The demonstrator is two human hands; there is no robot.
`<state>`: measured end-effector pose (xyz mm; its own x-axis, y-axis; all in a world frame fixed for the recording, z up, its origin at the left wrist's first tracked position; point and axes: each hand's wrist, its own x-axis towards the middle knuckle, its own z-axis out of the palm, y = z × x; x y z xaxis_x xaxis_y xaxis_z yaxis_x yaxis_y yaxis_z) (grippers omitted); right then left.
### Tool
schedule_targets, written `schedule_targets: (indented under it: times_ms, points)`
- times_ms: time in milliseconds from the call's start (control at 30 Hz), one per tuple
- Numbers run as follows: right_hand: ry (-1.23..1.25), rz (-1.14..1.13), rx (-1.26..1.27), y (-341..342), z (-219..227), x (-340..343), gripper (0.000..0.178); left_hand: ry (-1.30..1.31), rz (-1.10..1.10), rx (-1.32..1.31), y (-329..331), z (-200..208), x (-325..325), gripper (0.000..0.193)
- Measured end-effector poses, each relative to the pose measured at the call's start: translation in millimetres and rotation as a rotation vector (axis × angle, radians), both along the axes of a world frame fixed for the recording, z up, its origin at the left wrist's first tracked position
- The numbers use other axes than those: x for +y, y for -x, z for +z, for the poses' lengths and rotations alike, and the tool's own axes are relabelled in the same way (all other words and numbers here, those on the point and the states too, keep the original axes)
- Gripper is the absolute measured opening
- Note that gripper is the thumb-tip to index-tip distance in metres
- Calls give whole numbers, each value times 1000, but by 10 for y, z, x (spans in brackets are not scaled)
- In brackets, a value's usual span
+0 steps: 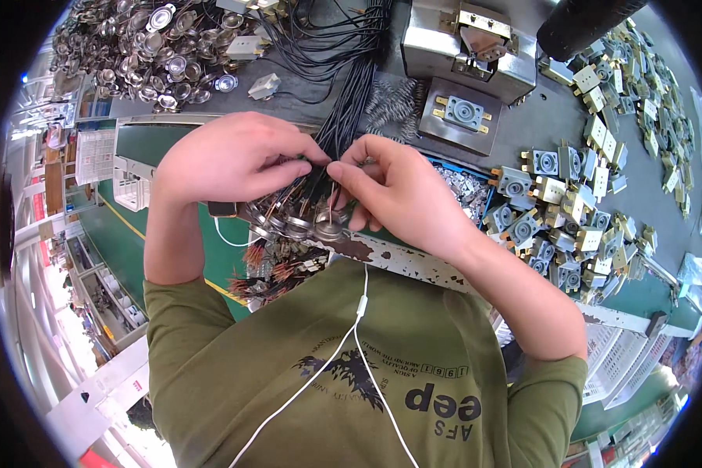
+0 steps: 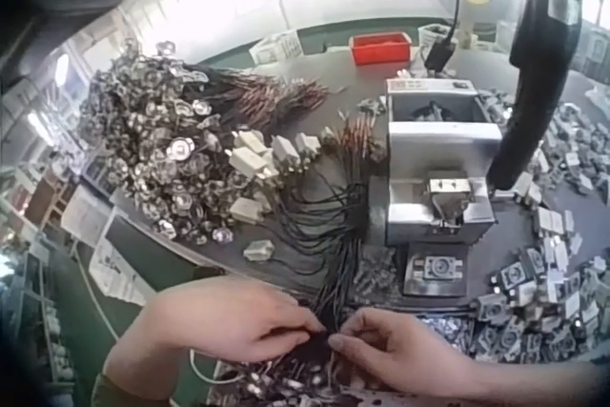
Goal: Assembling electronic components and wiring at a factory workstation.
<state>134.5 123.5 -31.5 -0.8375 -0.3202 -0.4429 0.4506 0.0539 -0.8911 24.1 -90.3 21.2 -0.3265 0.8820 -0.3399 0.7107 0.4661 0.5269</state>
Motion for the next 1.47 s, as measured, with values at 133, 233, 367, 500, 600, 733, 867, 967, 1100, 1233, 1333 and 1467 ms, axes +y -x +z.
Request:
schedule_targets:
  times_ms: [133,233,367,500,600,733,867,967,1100,1233,1333,1467]
  points:
    - [217,-110,-72,-52,5,57,21,136,36,-3,-35,92,73,24]
    - [240,-132,-71,-62,7,136,22,96,44,18,-40,69,32,23]
    - [285,-97,-45,-160,-16,100,26,-41,131,115,-76,66,115,20]
    - [101,-56,132,-154,-50,-176,31,-161,286,438,-85,-18,257,19]
    - [-148,-27,227,-139,7,-266,32,-35,312,545,-123,-45,322,27]
    - [-168,-97,515,-218,-97,-308,34,186,301,638,-159,-78,447,51]
    - [-182,-13,610,-327,-168,-367,50,459,266,407,-22,-123,498,72]
    - [-156,3,606,-384,-136,-330,56,345,266,359,73,-298,409,69]
    - [-222,-85,863,-337,-137,-165,58,279,356,4,251,-264,292,56]
    - [99,-223,297,-124,-79,48,47,121,468,-158,342,-152,30,42]
    - [248,-329,137,139,-194,-18,46,85,440,-180,429,-63,1,41]
    - [244,-167,-40,504,-187,23,56,179,353,-252,529,129,37,27]
